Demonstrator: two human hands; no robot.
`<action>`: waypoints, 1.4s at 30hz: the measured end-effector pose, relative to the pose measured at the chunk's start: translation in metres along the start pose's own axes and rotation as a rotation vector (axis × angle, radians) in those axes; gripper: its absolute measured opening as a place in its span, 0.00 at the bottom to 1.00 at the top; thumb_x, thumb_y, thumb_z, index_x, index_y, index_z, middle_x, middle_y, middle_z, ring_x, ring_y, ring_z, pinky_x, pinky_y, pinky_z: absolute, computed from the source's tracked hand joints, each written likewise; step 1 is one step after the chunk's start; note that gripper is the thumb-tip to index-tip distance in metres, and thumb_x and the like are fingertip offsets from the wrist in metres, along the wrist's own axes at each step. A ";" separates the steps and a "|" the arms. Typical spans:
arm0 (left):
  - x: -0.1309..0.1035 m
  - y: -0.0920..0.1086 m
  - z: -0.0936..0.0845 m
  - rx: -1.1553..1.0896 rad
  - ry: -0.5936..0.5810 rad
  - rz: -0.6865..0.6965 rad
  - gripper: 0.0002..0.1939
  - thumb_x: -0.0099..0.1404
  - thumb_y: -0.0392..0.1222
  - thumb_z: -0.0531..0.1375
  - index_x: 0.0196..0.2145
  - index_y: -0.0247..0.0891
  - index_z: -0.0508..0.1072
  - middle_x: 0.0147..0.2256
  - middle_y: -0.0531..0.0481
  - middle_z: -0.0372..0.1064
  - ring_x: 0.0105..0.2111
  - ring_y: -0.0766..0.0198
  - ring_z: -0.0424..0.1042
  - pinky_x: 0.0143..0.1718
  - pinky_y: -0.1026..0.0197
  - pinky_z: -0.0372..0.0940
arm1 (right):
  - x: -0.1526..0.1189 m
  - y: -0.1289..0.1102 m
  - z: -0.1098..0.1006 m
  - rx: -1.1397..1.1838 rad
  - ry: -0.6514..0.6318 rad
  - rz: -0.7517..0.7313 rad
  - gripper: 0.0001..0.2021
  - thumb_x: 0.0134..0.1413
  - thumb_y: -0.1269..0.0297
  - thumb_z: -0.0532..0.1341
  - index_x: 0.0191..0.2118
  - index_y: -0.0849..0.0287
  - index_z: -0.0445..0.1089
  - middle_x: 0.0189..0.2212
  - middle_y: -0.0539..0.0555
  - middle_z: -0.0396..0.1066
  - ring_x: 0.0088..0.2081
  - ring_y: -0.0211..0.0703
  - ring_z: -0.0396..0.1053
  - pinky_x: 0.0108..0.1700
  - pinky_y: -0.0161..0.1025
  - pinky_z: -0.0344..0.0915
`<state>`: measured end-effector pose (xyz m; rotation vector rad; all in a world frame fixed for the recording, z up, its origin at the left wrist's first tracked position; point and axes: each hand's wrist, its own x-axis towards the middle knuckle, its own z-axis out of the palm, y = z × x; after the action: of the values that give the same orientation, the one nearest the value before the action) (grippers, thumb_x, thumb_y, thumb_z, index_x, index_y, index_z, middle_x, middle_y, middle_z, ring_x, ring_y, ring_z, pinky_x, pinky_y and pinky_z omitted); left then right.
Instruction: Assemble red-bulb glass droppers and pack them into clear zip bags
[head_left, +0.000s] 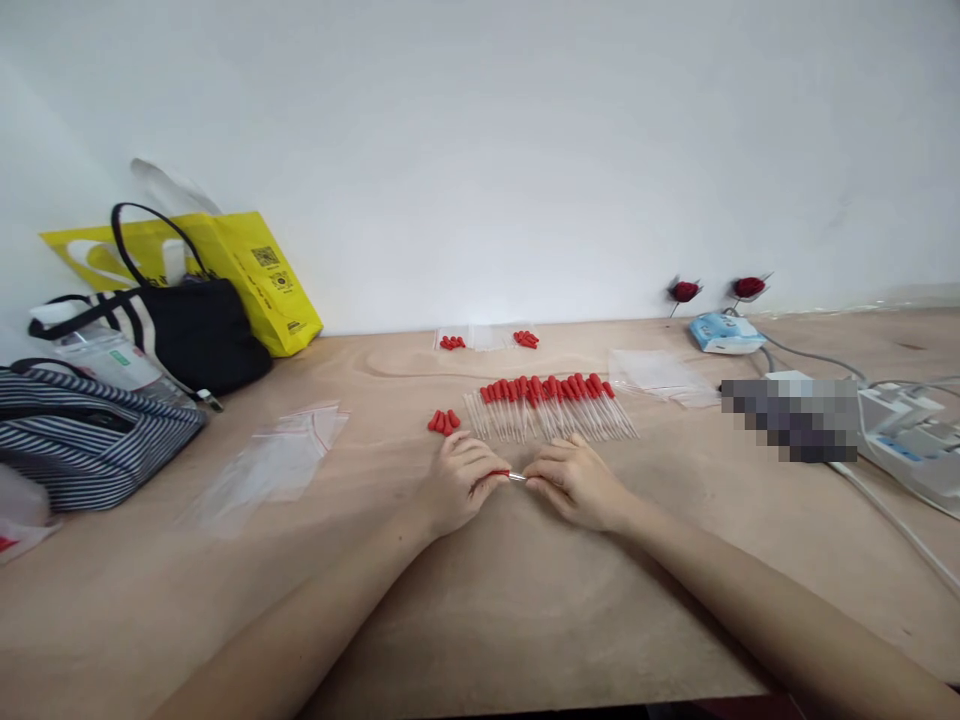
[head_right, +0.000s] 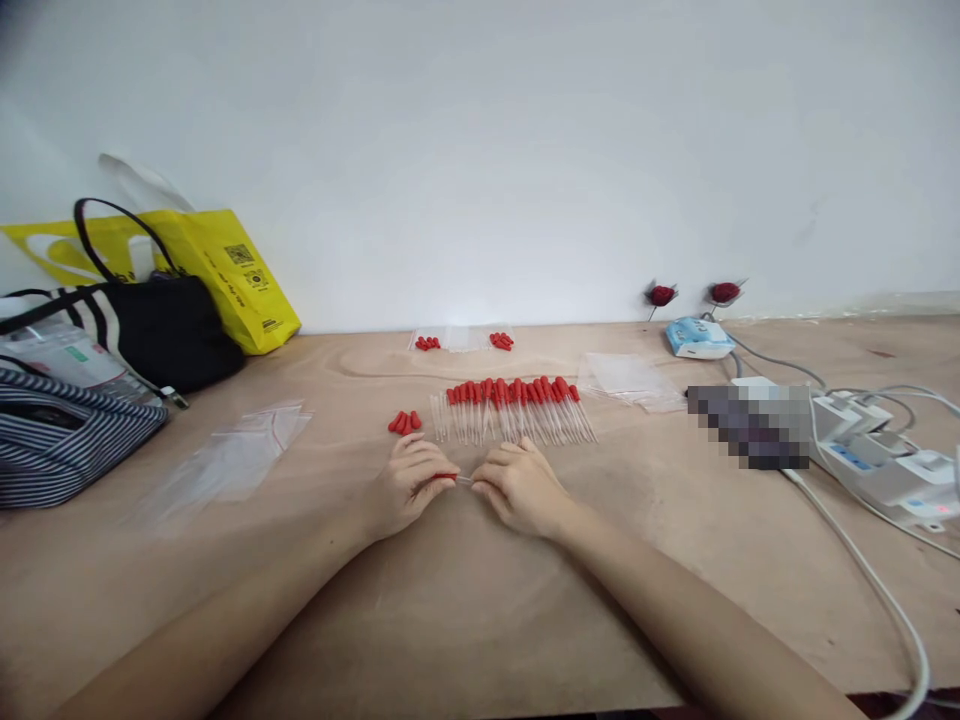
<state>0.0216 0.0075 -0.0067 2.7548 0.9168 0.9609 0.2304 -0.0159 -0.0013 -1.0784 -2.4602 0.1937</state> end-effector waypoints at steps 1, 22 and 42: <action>0.000 -0.001 -0.001 0.020 0.026 -0.011 0.07 0.62 0.42 0.55 0.37 0.41 0.68 0.34 0.52 0.71 0.37 0.63 0.67 0.50 0.54 0.51 | 0.001 0.001 0.000 0.019 -0.001 0.022 0.11 0.56 0.64 0.51 0.32 0.58 0.70 0.30 0.53 0.71 0.34 0.39 0.64 0.36 0.37 0.50; -0.010 -0.035 -0.020 0.323 0.222 -0.434 0.06 0.57 0.40 0.56 0.34 0.43 0.70 0.37 0.50 0.70 0.40 0.57 0.65 0.44 0.53 0.53 | 0.072 0.025 0.021 -0.198 0.145 0.782 0.13 0.53 0.65 0.49 0.37 0.58 0.69 0.31 0.56 0.73 0.37 0.46 0.69 0.39 0.40 0.52; -0.012 -0.063 -0.013 0.223 0.196 -0.560 0.12 0.54 0.42 0.60 0.37 0.38 0.68 0.35 0.46 0.67 0.38 0.55 0.66 0.40 0.53 0.61 | 0.078 0.008 0.027 -0.236 0.194 0.533 0.11 0.51 0.62 0.51 0.30 0.58 0.69 0.31 0.54 0.72 0.37 0.44 0.65 0.40 0.42 0.45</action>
<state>-0.0254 0.0506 -0.0190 2.3485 1.7955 1.0718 0.1773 0.0471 -0.0010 -1.7526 -2.0150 -0.0428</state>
